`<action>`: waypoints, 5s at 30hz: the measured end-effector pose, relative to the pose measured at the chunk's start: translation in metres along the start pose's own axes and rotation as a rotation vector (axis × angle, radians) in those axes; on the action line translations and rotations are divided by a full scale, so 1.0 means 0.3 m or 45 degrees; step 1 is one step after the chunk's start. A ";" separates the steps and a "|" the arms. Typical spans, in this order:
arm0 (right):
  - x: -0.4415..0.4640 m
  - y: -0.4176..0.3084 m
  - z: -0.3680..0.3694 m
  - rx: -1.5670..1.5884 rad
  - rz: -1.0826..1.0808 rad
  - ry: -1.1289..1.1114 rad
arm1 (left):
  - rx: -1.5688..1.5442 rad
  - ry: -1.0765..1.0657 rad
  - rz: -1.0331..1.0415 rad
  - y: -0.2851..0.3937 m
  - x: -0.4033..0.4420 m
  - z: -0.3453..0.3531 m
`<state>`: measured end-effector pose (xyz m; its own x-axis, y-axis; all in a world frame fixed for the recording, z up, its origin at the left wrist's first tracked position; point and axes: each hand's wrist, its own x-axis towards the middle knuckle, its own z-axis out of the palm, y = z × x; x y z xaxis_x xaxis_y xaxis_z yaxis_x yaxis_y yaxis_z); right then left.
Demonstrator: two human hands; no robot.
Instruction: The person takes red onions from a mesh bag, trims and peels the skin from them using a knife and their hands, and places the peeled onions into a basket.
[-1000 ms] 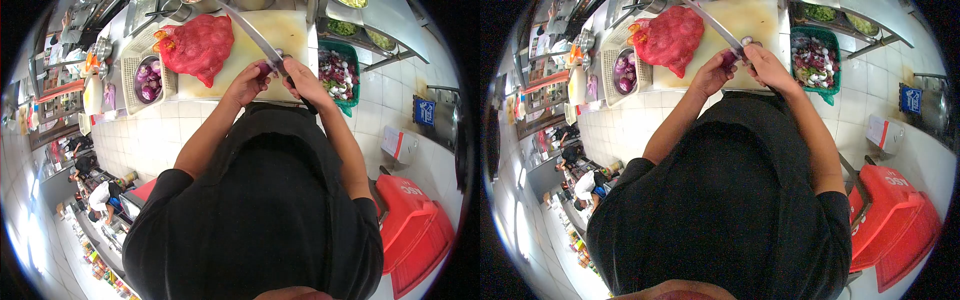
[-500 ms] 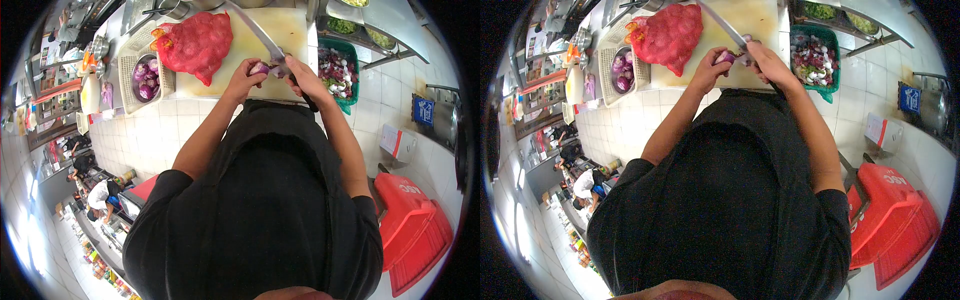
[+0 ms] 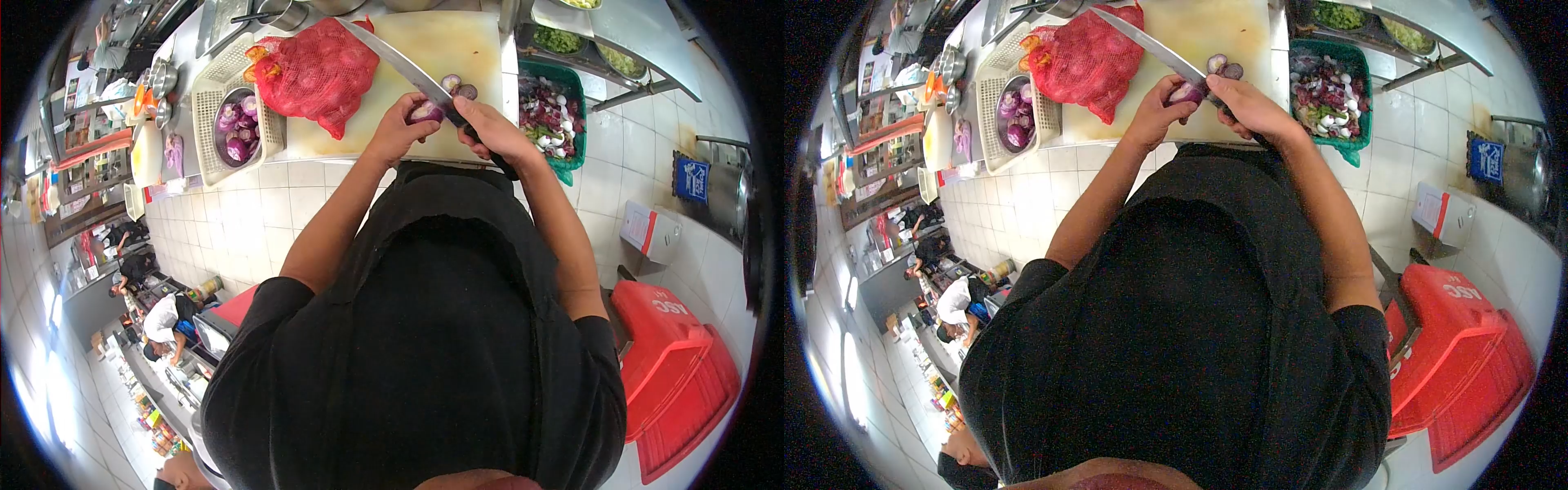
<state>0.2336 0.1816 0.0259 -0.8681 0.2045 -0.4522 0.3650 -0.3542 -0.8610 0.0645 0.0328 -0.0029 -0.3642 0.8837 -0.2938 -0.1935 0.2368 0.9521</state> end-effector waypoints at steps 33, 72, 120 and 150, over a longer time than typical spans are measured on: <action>-0.002 -0.029 0.046 0.045 -0.049 0.020 | 0.234 0.164 0.349 -0.040 -0.005 0.032; 0.034 0.044 0.064 0.120 -0.101 0.251 | -0.629 0.233 0.024 -0.050 -0.020 0.048; -0.013 0.060 0.133 -0.952 -0.494 0.440 | -0.042 0.307 0.156 -0.036 -0.044 0.027; 0.021 0.110 0.122 -1.062 -0.553 0.345 | 0.158 0.306 0.148 -0.087 -0.058 -0.009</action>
<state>0.2280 0.1377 0.0032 -0.9145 0.4044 -0.0051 0.2430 0.5395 -0.8062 0.0735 0.0103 -0.0228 -0.5854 0.7906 -0.1794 -0.0302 0.1998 0.9794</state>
